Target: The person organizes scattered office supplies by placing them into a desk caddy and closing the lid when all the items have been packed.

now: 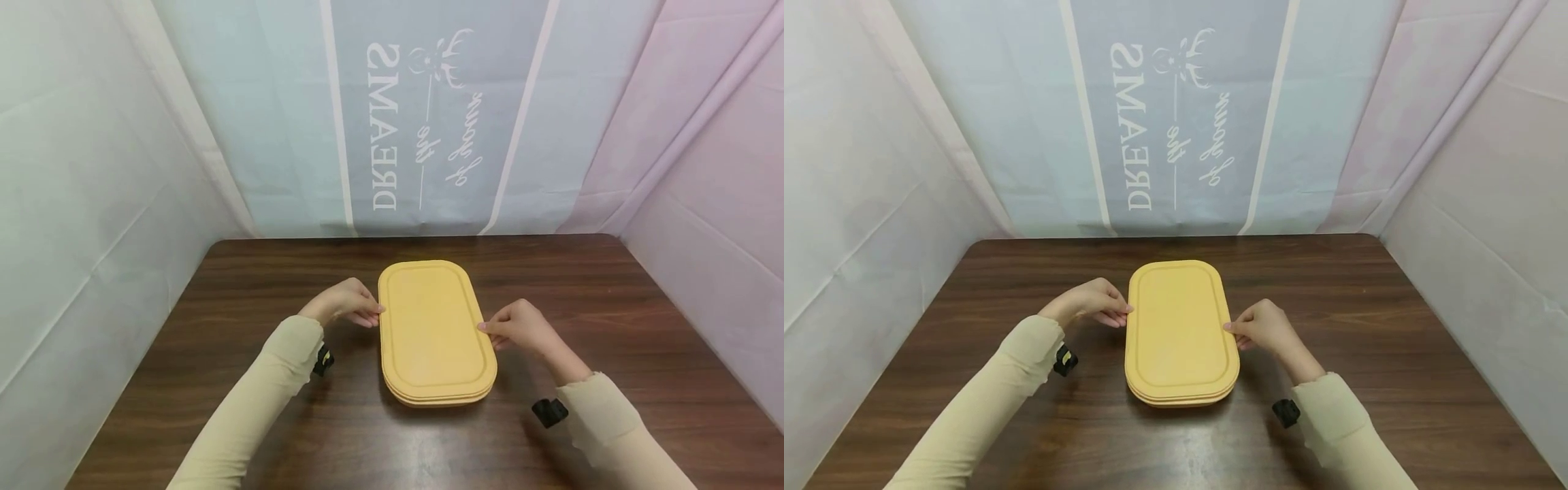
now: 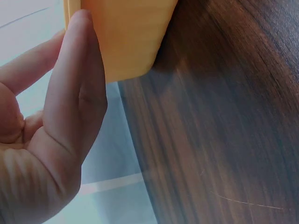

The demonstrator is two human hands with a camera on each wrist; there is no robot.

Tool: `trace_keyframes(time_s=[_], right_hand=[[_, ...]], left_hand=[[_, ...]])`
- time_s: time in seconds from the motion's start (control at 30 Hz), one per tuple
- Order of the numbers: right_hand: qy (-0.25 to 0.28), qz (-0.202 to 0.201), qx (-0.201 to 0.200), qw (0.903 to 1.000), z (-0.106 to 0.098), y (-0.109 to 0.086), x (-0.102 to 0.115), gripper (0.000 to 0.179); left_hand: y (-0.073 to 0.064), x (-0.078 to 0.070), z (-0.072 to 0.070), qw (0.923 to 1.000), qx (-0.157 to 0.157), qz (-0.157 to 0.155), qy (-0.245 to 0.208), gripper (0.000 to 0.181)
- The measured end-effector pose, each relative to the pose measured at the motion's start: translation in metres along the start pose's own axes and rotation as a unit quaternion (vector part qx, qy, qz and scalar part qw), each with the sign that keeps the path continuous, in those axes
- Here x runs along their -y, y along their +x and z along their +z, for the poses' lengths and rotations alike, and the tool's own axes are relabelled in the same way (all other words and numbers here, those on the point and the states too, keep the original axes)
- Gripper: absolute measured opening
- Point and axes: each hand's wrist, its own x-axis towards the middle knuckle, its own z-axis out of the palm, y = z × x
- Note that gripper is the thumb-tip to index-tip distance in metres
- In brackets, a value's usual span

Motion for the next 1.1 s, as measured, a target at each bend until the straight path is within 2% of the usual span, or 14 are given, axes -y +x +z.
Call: trace_keyframes(time_s=[0.33,0.63,0.87,1.1], right_hand=[[0.02,0.001,0.021,0.9996,0.006,-0.003,-0.007,0.022],[0.054,0.003,0.023,0.9983,0.011,-0.005,-0.006,0.023],[0.029,0.002,0.029,0.9991,0.009,-0.006,-0.007,0.023],[0.024,0.003,0.047,0.9986,0.007,0.0,-0.009,0.022]], left_hand=[[-0.001,0.005,-0.001,0.9998,0.003,-0.009,0.015,0.016],[-0.006,0.005,-0.001,0.9999,-0.011,0.001,0.008,0.015],[-0.01,0.0,0.005,0.9989,-0.017,0.024,0.037,0.016],[-0.008,0.001,0.008,0.9982,-0.028,0.027,0.044,0.017]])
